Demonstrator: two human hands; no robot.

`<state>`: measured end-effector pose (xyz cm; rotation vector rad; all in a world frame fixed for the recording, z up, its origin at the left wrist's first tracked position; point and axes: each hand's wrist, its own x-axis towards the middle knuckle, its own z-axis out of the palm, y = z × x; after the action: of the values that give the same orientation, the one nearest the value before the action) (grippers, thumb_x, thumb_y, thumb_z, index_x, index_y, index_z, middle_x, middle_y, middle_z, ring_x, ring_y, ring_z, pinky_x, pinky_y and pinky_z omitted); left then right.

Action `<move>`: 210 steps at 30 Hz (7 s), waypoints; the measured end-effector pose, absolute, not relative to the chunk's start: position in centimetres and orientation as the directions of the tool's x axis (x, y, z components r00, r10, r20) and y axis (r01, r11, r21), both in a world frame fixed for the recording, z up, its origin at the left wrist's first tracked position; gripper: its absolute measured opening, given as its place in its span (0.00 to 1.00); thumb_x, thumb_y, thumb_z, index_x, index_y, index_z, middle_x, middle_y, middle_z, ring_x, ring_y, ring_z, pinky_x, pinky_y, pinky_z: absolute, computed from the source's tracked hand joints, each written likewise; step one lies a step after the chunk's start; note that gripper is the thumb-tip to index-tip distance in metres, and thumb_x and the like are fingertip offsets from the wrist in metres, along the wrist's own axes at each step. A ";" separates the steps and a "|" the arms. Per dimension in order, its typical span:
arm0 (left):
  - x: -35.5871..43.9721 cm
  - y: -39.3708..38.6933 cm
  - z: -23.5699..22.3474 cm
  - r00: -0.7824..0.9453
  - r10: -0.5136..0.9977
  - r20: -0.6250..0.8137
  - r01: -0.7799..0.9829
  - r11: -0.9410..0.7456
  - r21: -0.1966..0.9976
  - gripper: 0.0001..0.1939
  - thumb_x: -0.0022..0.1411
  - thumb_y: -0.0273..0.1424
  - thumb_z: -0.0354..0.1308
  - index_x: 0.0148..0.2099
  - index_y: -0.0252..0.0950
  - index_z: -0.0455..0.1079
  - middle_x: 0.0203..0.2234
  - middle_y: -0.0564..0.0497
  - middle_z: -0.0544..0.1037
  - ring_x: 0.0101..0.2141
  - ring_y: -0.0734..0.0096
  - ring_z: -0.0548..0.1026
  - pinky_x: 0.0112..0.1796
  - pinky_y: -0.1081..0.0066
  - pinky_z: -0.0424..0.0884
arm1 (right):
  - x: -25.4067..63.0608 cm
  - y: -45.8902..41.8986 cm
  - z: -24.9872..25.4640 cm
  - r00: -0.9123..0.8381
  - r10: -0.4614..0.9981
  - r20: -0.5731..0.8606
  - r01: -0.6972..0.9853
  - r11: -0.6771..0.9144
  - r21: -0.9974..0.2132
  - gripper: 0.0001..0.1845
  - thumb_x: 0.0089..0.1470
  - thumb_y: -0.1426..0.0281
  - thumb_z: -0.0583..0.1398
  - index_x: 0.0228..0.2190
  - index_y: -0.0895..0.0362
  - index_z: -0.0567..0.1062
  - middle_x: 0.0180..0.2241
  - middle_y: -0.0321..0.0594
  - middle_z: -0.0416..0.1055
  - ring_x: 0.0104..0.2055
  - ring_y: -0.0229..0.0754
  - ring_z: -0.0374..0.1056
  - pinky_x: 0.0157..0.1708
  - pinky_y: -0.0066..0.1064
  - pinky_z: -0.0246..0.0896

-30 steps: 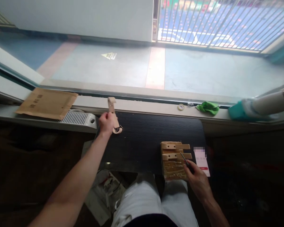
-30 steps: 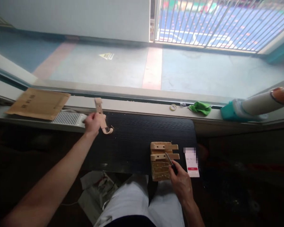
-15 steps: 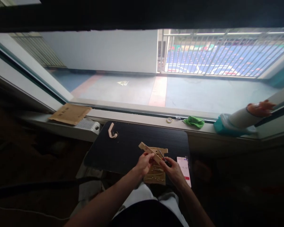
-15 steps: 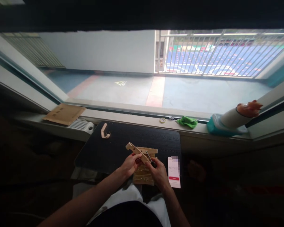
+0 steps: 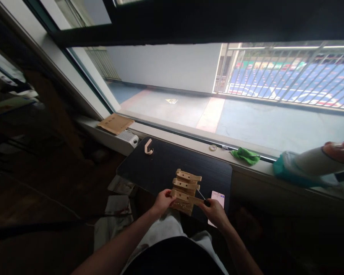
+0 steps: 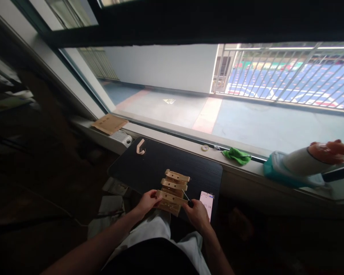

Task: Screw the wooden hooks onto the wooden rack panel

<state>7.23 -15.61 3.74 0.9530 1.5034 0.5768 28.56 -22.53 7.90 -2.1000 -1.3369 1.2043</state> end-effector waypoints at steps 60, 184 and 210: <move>4.1 -10.6 2.5 0.574 0.661 -0.483 0.817 -0.426 0.387 0.08 0.58 0.25 0.46 0.36 0.37 0.66 0.33 0.49 0.75 0.36 0.68 0.72 0.38 0.71 0.65 | 24.0 -20.0 3.8 0.336 0.673 -0.658 0.717 -0.636 -0.284 0.16 0.53 0.60 0.48 0.27 0.55 0.70 0.32 0.42 0.74 0.36 0.43 0.69 0.29 0.28 0.52; 4.7 -8.7 2.2 0.516 0.664 -0.541 0.854 -0.354 0.381 0.09 0.60 0.26 0.44 0.40 0.36 0.64 0.35 0.45 0.76 0.37 0.61 0.74 0.38 0.66 0.65 | 23.5 -17.4 2.2 0.292 0.636 -0.714 0.748 -0.617 -0.244 0.19 0.54 0.60 0.47 0.39 0.56 0.70 0.39 0.46 0.73 0.41 0.47 0.69 0.34 0.32 0.56; 4.9 -9.2 1.8 0.489 0.662 -0.568 0.872 -0.355 0.336 0.09 0.62 0.29 0.43 0.42 0.38 0.62 0.37 0.46 0.76 0.38 0.63 0.74 0.37 0.68 0.66 | 23.6 -16.7 2.6 0.347 0.615 -0.708 0.764 -0.623 -0.167 0.19 0.54 0.59 0.47 0.38 0.57 0.71 0.39 0.48 0.73 0.41 0.48 0.69 0.36 0.34 0.58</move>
<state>4.95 -9.21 1.76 2.1284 1.2583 -0.4486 23.59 -16.65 2.60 -2.7309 -1.4181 1.2876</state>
